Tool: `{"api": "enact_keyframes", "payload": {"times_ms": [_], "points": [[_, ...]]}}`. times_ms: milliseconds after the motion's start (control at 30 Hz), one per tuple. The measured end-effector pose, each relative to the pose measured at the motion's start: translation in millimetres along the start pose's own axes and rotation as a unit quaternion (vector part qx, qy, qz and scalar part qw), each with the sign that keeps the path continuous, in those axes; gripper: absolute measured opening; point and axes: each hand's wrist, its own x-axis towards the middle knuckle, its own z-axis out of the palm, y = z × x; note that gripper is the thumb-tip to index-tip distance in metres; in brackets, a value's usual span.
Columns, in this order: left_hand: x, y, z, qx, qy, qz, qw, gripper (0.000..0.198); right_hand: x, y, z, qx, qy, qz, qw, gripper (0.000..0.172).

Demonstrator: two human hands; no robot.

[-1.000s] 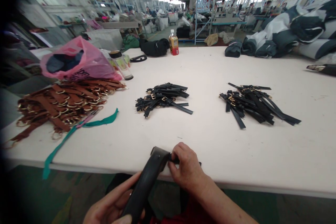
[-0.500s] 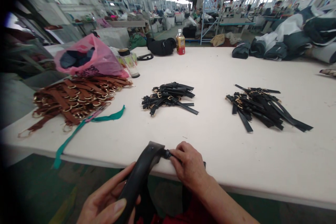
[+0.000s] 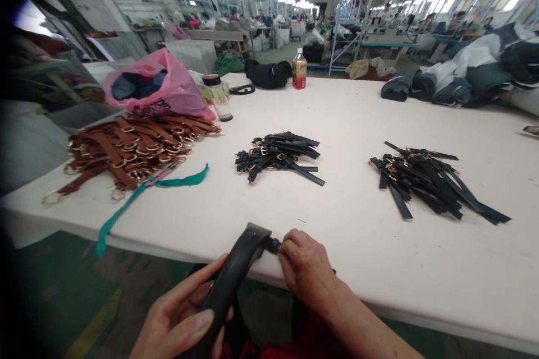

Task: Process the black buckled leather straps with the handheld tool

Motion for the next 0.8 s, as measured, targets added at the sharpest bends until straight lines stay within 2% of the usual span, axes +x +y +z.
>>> {"api": "enact_keyframes", "payload": {"times_ms": [267, 333, 433, 533, 633, 800], "points": [[2.0, -1.3, -1.3, -0.014, -0.004, -0.002, 1.0, 0.051, -0.2, 3.0, -1.8, 0.033, 0.0, 0.024, 0.999, 0.01], [2.3, -1.4, -1.6, -0.012, -0.004, -0.001, 1.0, 0.051, 3.1, 5.0, -3.8, 0.021, -0.019, 0.029, 0.999, 0.017], [2.2, -0.9, -1.4, -0.004, -0.007, 0.0, 1.0, 0.051, 12.1, 4.6, -10.2, -0.051, -0.086, 0.025, 0.995, 0.021], [2.1, 0.0, -0.9, -0.007, -0.01, -0.001, 1.0, 0.05, 26.2, -3.2, -20.2, -0.176, -0.182, 0.009, 0.967, 0.021], [2.2, 0.0, -1.2, -0.005, -0.012, 0.001, 1.0, 0.05, 41.4, -15.4, -30.4, -0.261, -0.26, -0.047, 0.929, 0.017], [2.7, -2.8, -4.1, -0.009, -0.015, 0.003, 1.0, 0.052, 54.0, -26.0, -36.8, -0.313, -0.293, -0.165, 0.888, 0.018]]}}
